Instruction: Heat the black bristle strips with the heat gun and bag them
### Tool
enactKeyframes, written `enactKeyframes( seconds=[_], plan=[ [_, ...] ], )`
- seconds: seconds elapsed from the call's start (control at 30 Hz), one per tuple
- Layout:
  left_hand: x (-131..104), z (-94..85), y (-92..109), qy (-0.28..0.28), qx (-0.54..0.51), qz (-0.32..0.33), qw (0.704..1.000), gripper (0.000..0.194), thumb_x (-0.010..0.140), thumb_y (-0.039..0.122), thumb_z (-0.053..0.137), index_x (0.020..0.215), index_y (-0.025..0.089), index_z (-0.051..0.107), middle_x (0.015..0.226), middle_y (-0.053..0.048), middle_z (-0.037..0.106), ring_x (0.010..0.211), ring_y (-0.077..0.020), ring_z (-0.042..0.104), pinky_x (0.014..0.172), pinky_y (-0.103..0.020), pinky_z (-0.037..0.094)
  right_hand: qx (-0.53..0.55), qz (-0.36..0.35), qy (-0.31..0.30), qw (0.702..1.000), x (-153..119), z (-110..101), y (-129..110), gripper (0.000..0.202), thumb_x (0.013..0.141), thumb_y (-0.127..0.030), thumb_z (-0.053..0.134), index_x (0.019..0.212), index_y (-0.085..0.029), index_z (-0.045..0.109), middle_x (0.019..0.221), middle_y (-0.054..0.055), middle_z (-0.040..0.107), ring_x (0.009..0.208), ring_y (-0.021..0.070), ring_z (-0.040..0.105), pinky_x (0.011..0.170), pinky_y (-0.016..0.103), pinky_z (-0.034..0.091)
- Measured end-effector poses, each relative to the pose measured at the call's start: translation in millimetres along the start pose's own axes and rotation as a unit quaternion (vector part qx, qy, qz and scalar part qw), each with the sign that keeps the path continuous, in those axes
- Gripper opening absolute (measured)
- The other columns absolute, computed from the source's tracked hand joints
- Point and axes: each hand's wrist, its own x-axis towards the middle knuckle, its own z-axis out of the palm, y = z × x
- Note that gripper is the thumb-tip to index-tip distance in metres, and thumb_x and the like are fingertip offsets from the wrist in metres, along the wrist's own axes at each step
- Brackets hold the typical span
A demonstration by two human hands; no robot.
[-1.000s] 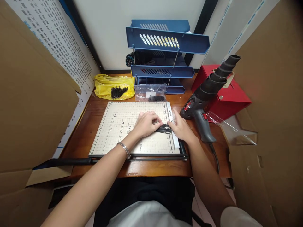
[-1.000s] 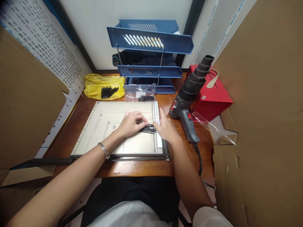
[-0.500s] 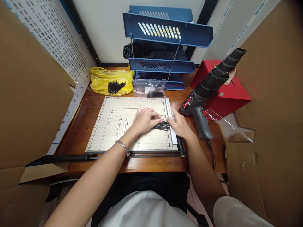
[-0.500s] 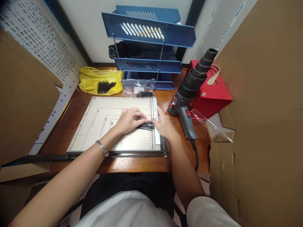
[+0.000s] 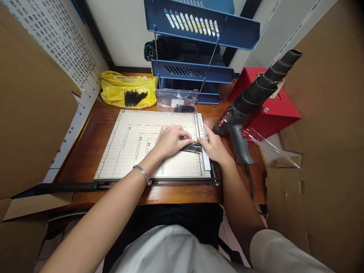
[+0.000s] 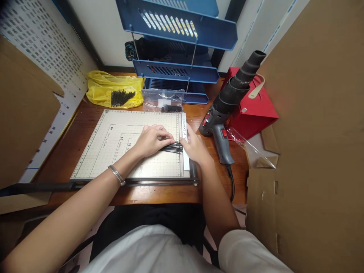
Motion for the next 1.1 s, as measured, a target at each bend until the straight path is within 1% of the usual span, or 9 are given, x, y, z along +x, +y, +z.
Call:
enactKeyframes(
  seconds=[0.13,0.3,0.4,0.47,0.63,0.8,0.93,1.03,1.1],
  plan=[
    [0,0.1,0,0.001,-0.002,0.002,1.0,0.021,0.095,0.047,0.07,0.088,0.029,0.08,0.09,-0.001,0.069,0.095,-0.0235,0.058,0.091,-0.041,0.029,0.0,0.002,-0.008,1.0,-1,-2,-4,0.063,0.092,-0.034,0.051,0.153,-0.017,0.046,0.09,0.003,0.073,0.074,0.0218,0.066,0.08,0.038,0.056],
    [0,1.4,-2,0.006,-0.007,0.007,1.0,0.02,0.094,0.047,0.071,0.087,0.03,0.079,0.089,0.0,0.069,0.094,-0.0235,0.058,0.09,-0.041,0.029,0.025,-0.009,-0.017,0.999,-1,-1,1,0.069,0.091,-0.036,0.052,0.157,-0.018,0.042,0.077,0.0,0.065,0.061,0.0176,0.056,0.066,0.033,0.052],
    [0,2.6,-3,0.008,-0.005,0.007,1.0,0.021,0.095,0.047,0.071,0.087,0.03,0.079,0.089,0.0,0.069,0.094,-0.0236,0.058,0.09,-0.041,0.029,0.017,-0.017,-0.017,1.0,0,0,9,0.07,0.092,-0.037,0.053,0.158,-0.019,0.04,0.074,-0.002,0.063,0.058,0.0153,0.052,0.059,0.029,0.046],
    [1,3.0,-3,0.008,0.0,0.006,1.0,0.021,0.095,0.047,0.07,0.087,0.03,0.079,0.089,-0.001,0.069,0.094,-0.0237,0.058,0.09,-0.041,0.029,0.011,-0.017,-0.014,1.0,1,1,13,0.07,0.092,-0.038,0.053,0.158,-0.02,0.04,0.075,-0.001,0.063,0.057,0.0147,0.051,0.057,0.028,0.044],
    [0,1.9,0,0.006,0.008,0.004,1.0,0.023,0.095,0.049,0.069,0.086,0.03,0.078,0.088,-0.001,0.068,0.094,-0.0247,0.057,0.088,-0.041,0.029,0.042,-0.017,-0.007,0.999,2,4,17,0.071,0.091,-0.038,0.054,0.157,-0.02,0.041,0.087,0.002,0.07,0.064,0.0162,0.059,0.06,0.029,0.048],
    [0,0.6,2,0.004,0.001,-0.001,1.0,0.016,0.093,0.039,0.069,0.084,0.029,0.078,0.086,0.0,0.066,0.092,-0.0239,0.058,0.088,-0.042,0.029,0.078,-0.016,-0.013,0.997,2,5,14,0.074,0.089,-0.034,0.056,0.158,-0.016,0.039,0.092,0.003,0.072,0.065,0.0148,0.06,0.062,0.028,0.05],
    [0,0.7,2,0.002,0.004,-0.007,1.0,0.019,0.094,0.043,0.069,0.085,0.028,0.078,0.086,0.0,0.066,0.092,-0.0232,0.057,0.088,-0.041,0.028,0.084,-0.017,-0.005,0.996,2,5,13,0.074,0.087,-0.031,0.057,0.157,-0.013,0.04,0.087,0.002,0.07,0.061,0.0125,0.056,0.058,0.025,0.045],
    [0,0.1,3,-0.001,0.007,-0.007,1.0,0.024,0.095,0.047,0.067,0.085,0.028,0.078,0.087,0.0,0.066,0.091,-0.0224,0.056,0.088,-0.04,0.029,0.092,-0.027,-0.002,0.995,2,5,13,0.074,0.088,-0.032,0.056,0.157,-0.011,0.04,0.076,0.0,0.064,0.056,0.011,0.049,0.052,0.023,0.038],
    [0,-0.1,3,-0.002,0.011,-0.008,1.0,0.023,0.095,0.045,0.066,0.086,0.028,0.078,0.087,0.0,0.066,0.091,-0.022,0.056,0.087,-0.039,0.029,0.095,-0.034,-0.001,0.995,2,5,13,0.073,0.089,-0.033,0.056,0.156,-0.01,0.041,0.07,-0.002,0.061,0.054,0.0107,0.046,0.052,0.023,0.035]
  ],
)
